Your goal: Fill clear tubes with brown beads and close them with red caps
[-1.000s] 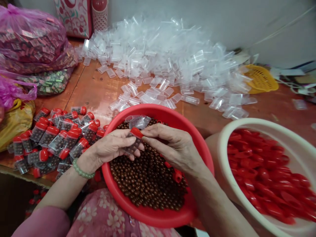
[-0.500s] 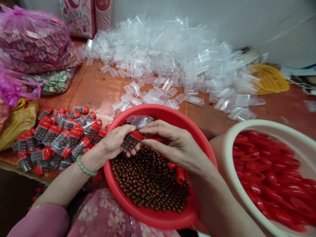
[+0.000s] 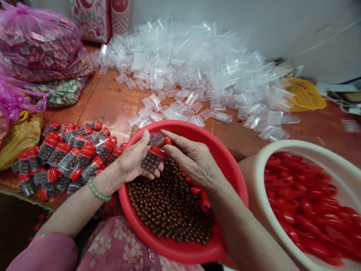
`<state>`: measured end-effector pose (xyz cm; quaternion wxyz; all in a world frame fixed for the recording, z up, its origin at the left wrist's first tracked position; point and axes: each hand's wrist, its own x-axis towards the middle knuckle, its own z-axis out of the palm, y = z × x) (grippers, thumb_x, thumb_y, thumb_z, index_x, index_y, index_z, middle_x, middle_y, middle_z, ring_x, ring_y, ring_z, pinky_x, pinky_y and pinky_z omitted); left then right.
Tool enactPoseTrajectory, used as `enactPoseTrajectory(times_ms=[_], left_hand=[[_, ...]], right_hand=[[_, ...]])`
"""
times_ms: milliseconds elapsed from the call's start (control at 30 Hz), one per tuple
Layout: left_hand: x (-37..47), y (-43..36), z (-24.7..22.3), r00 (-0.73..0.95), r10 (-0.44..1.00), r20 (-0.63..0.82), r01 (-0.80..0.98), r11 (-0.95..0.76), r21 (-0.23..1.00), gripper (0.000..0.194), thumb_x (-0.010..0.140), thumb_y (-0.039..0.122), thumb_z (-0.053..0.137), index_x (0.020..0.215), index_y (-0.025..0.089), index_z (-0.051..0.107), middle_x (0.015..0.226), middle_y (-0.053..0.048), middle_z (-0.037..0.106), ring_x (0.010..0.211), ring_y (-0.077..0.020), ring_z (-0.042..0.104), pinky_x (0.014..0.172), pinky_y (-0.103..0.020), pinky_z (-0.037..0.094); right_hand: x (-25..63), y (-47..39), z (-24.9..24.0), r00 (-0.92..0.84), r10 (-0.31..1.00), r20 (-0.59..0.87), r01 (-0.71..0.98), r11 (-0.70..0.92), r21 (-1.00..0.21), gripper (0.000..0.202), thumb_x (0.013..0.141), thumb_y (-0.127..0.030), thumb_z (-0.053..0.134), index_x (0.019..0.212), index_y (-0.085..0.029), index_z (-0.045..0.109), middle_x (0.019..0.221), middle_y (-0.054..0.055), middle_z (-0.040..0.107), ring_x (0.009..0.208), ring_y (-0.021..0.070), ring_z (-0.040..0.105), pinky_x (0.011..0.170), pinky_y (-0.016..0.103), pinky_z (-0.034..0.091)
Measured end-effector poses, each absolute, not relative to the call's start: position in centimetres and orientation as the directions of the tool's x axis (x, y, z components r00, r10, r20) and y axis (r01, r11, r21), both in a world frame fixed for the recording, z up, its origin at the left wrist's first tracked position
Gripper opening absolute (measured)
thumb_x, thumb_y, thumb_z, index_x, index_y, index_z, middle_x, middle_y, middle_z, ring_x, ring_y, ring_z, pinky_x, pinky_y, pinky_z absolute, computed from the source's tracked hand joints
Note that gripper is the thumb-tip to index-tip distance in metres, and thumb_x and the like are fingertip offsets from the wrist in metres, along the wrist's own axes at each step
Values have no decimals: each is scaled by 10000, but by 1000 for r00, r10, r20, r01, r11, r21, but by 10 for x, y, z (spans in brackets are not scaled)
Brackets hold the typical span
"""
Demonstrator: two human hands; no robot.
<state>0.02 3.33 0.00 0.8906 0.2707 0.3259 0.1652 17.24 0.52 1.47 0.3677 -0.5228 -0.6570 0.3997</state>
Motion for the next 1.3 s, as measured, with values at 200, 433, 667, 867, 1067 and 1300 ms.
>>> enactPoseTrajectory(times_ms=[200, 433, 667, 867, 1067, 1300], left_hand=[[2, 32, -1, 731, 486, -480, -158, 804, 574, 822, 858, 772, 179, 874, 132, 695, 557, -43, 604, 456, -105, 515, 452, -205, 405], [6, 32, 0, 739, 533, -411, -263, 791, 553, 718, 903, 705, 246, 1076, 148, 665, 681, -63, 677, 592, -147, 626, 557, -227, 469], [5, 32, -2, 746, 533, -399, -269, 789, 552, 705, 905, 697, 261, 1083, 144, 661, 744, -79, 701, 726, -185, 665, 632, -258, 502], [2, 32, -9, 790, 482, -378, -212, 794, 570, 822, 849, 779, 215, 988, 120, 686, 667, -85, 677, 642, -169, 640, 581, -240, 479], [1, 31, -9, 792, 484, -372, -217, 793, 569, 840, 847, 784, 208, 918, 99, 688, 675, -89, 684, 584, -141, 608, 632, -255, 486], [1, 27, -12, 657, 580, -482, -318, 793, 520, 669, 810, 765, 421, 910, 138, 630, 829, -62, 689, 731, -139, 633, 681, -253, 452]], right_hand=[[168, 3, 19, -447, 886, 120, 612, 401, -682, 727, 772, -602, 661, 1329, -165, 497, 1207, 156, 611, 1112, 301, 591, 962, 488, 491], [151, -8, 5, -386, 886, 258, 819, 458, -345, 774, 767, -549, 671, 1328, -75, 424, 1197, 238, 590, 1091, 363, 573, 920, 527, 497], [146, -5, -2, -406, 831, 380, 845, 499, -190, 592, 796, -482, 572, 1220, -74, 506, 903, 161, 656, 802, 297, 616, 725, 431, 521], [150, -3, -7, -430, 776, 462, 809, 558, -186, 515, 765, -438, 593, 1114, -61, 563, 822, 149, 663, 752, 281, 621, 685, 393, 524], [152, -1, -9, -434, 751, 498, 780, 589, -209, 501, 764, -437, 603, 1127, -93, 580, 805, 124, 663, 742, 272, 630, 679, 402, 534], [181, -1, -6, 10, 807, 591, 845, 309, -436, 609, 746, -451, 706, 1266, -189, 526, 977, 118, 661, 802, 272, 645, 712, 419, 534]])
